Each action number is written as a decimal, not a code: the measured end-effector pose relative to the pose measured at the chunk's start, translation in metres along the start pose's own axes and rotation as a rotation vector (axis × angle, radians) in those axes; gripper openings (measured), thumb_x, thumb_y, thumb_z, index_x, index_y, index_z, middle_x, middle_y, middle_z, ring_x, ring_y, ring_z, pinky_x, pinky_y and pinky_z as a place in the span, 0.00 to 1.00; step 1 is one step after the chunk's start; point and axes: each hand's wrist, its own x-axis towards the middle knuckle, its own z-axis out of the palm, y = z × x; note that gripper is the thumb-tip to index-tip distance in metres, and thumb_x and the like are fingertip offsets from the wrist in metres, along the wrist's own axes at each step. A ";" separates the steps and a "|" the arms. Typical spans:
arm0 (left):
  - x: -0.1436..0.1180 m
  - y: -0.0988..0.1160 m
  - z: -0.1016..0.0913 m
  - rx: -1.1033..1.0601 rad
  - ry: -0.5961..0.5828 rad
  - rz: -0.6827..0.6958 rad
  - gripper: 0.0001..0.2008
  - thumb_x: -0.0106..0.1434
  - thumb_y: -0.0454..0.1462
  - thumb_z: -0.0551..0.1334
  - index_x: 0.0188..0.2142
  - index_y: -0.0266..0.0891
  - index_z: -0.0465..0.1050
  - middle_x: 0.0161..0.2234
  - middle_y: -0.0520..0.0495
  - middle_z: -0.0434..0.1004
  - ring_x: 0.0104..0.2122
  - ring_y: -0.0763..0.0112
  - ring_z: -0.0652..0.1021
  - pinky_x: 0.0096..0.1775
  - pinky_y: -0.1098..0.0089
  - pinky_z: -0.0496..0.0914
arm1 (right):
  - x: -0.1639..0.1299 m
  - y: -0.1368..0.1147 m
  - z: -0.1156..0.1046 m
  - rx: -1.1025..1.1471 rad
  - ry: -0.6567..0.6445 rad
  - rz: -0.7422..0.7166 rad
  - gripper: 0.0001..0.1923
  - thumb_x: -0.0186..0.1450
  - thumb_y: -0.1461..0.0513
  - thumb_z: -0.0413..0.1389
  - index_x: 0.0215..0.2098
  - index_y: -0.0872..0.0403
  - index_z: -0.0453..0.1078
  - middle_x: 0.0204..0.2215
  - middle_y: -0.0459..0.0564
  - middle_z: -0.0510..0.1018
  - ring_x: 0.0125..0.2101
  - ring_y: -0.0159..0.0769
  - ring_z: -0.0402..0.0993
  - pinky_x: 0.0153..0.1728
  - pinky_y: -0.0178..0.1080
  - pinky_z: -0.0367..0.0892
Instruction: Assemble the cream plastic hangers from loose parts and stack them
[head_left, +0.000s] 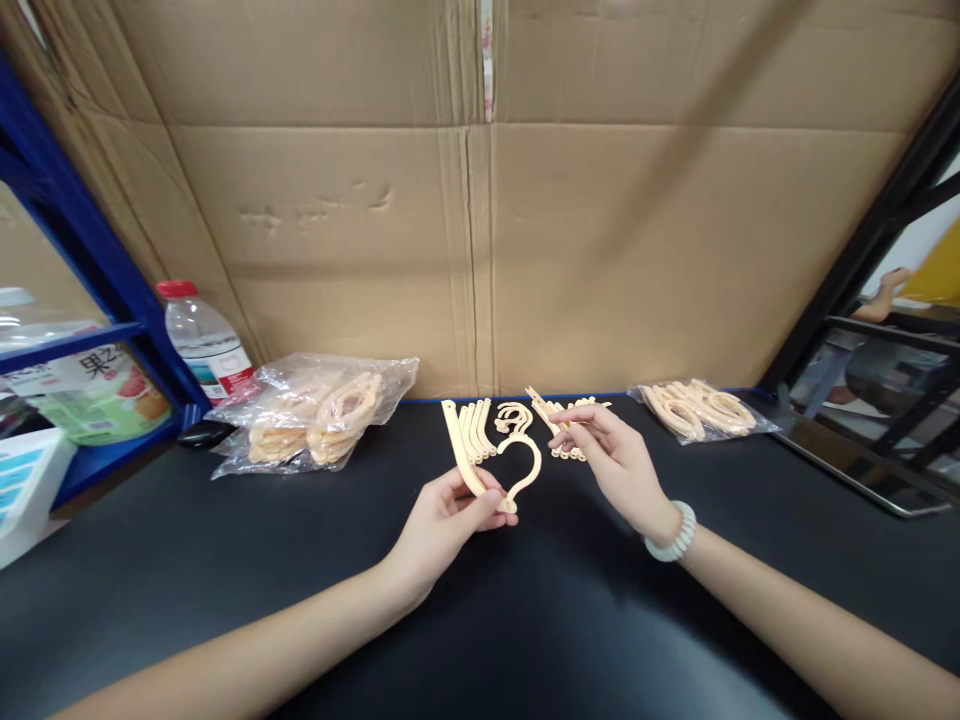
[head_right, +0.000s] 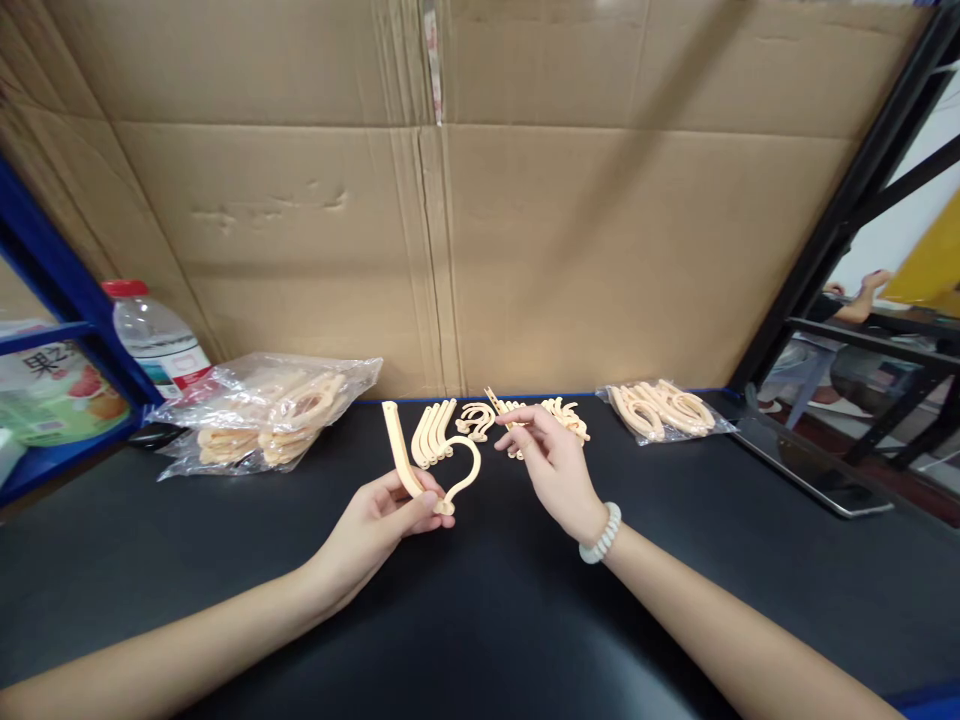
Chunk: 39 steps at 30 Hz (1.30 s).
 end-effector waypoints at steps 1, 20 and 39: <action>0.000 0.000 0.000 -0.004 0.003 -0.001 0.11 0.57 0.39 0.68 0.33 0.34 0.71 0.30 0.49 0.77 0.31 0.70 0.80 0.39 0.70 0.74 | -0.002 -0.003 0.001 0.064 0.015 0.036 0.10 0.68 0.56 0.51 0.40 0.52 0.71 0.39 0.51 0.76 0.35 0.36 0.75 0.38 0.41 0.70; 0.003 -0.005 -0.006 -0.084 -0.064 0.042 0.12 0.55 0.33 0.70 0.35 0.35 0.69 0.31 0.51 0.76 0.32 0.72 0.78 0.43 0.66 0.73 | -0.022 -0.001 0.022 0.766 -0.097 0.607 0.20 0.52 0.62 0.67 0.43 0.54 0.71 0.34 0.46 0.73 0.36 0.32 0.74 0.46 0.39 0.67; 0.001 -0.002 -0.004 0.014 -0.124 0.054 0.11 0.53 0.33 0.70 0.33 0.35 0.68 0.32 0.48 0.78 0.33 0.69 0.79 0.43 0.66 0.72 | -0.026 -0.009 0.032 0.383 -0.310 0.383 0.11 0.58 0.57 0.62 0.34 0.54 0.70 0.28 0.45 0.76 0.29 0.32 0.73 0.36 0.39 0.69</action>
